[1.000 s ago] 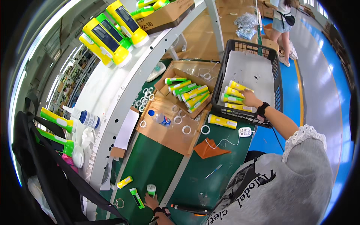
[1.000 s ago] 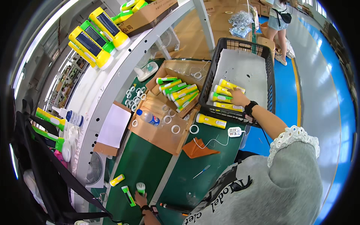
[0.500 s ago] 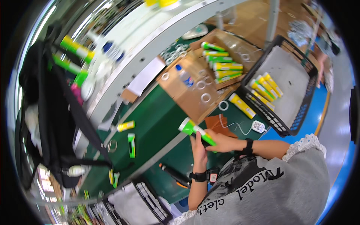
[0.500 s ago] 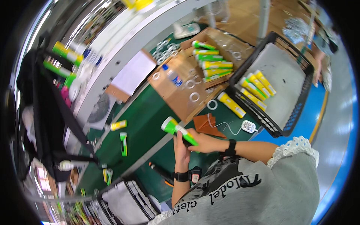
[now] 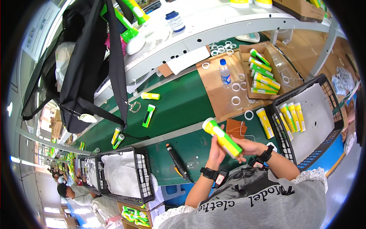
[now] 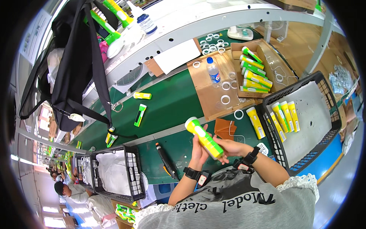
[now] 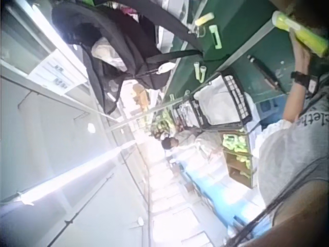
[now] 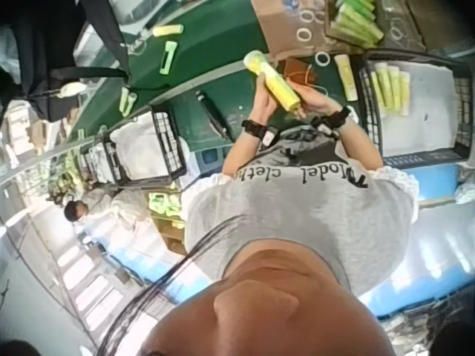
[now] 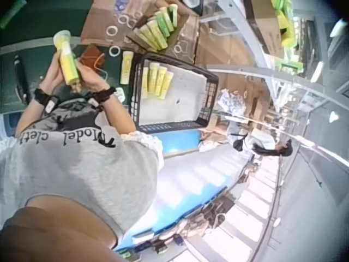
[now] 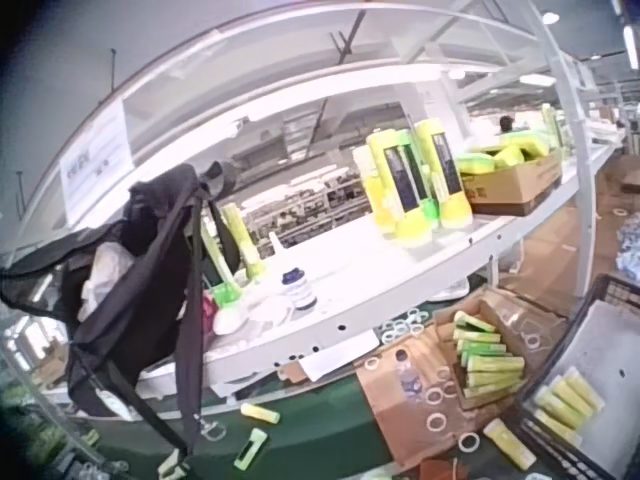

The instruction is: Assembling the outer casing and components of green and yellow plastic flashlights on a factory conveyor belt.

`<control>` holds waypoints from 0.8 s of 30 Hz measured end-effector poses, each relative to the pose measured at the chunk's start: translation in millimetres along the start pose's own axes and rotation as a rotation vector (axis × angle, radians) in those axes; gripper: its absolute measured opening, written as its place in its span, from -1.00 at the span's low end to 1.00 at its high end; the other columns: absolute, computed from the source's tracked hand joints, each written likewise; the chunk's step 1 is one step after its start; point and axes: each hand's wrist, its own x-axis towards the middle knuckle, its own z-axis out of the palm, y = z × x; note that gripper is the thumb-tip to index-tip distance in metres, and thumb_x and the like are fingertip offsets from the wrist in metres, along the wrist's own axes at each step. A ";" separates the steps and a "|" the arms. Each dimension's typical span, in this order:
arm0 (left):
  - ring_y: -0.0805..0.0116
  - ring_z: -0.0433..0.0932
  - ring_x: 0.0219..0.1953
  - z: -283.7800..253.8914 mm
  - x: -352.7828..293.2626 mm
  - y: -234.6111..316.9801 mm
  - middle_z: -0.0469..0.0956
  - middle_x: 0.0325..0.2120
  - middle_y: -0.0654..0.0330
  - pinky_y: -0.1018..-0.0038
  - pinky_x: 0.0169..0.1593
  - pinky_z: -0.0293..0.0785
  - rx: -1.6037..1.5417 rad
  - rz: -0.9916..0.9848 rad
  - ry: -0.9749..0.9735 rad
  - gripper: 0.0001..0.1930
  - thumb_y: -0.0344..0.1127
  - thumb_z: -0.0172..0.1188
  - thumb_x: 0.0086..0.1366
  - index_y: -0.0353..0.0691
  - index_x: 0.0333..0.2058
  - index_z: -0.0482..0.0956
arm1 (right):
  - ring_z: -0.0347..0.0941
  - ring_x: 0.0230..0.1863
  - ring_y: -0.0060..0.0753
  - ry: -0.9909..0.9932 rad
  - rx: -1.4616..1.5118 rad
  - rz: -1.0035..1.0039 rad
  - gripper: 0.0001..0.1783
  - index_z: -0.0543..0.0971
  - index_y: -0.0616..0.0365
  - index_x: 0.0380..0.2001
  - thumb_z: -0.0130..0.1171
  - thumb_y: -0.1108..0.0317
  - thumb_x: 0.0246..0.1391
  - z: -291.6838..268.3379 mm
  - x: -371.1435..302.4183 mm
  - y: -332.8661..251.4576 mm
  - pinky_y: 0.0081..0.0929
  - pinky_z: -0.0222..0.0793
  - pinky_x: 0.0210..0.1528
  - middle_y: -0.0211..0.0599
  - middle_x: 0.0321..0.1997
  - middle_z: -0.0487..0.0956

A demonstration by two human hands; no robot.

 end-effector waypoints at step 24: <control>0.40 0.45 -0.44 -3.2 12.4 -31.8 0.45 -0.43 0.18 0.45 -0.35 0.43 0.237 -0.086 0.295 -0.63 0.00 -0.06 0.24 -0.19 -0.19 0.29 | 0.40 -0.26 -0.17 0.578 -1.713 -0.676 -0.46 0.35 0.23 -0.31 0.32 0.21 -0.37 61.9 -28.3 -2.6 -0.37 0.38 -0.33 -0.18 -0.31 0.36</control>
